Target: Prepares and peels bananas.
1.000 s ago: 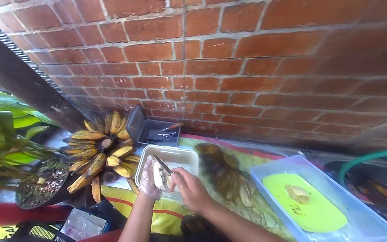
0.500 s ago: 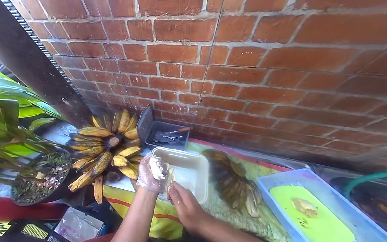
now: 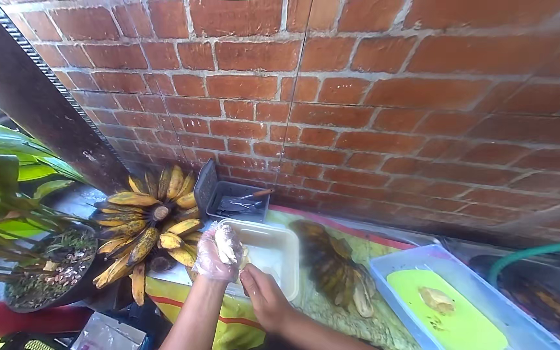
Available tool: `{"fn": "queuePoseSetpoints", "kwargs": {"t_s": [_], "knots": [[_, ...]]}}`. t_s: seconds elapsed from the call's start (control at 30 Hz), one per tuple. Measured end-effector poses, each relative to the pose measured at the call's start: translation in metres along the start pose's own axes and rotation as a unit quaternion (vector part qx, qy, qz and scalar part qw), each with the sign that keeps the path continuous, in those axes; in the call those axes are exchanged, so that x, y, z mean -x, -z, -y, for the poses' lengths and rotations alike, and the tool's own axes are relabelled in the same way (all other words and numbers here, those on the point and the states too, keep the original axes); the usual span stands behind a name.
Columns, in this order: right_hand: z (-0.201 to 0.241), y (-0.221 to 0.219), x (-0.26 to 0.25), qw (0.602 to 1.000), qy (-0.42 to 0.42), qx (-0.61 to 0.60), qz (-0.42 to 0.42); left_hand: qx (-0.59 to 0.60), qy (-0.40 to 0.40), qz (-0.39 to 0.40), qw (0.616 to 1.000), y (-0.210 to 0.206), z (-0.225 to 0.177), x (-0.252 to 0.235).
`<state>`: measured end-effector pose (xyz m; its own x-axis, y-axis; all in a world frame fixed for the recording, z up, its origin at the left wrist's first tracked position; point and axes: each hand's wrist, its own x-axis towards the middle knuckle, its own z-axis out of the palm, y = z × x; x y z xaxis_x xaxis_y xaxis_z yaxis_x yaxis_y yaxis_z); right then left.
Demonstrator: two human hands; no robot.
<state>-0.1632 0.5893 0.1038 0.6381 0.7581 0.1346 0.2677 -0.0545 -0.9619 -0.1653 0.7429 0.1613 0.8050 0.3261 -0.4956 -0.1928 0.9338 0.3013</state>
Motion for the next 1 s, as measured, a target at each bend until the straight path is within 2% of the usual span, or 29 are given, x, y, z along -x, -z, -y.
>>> {"fn": "queuePoseSetpoints", "kwargs": {"t_s": [0.37,0.6,0.87,1.0], "knots": [[-0.009,0.001,0.004,0.999,0.0,0.035,-0.007,0.013,0.035,0.061,0.997,0.008,0.006,0.007],[-0.012,0.007,0.005,0.998,-0.025,0.054,-0.007,0.013,-0.015,-0.038,0.999,-0.005,0.021,0.016],[-0.017,0.011,0.0,0.995,-0.069,0.074,0.007,-0.002,-0.064,-0.094,0.993,-0.005,0.03,0.012],[-0.019,0.012,-0.004,0.992,-0.092,0.086,0.025,-0.025,-0.084,-0.087,0.992,0.002,0.031,0.007]]}}
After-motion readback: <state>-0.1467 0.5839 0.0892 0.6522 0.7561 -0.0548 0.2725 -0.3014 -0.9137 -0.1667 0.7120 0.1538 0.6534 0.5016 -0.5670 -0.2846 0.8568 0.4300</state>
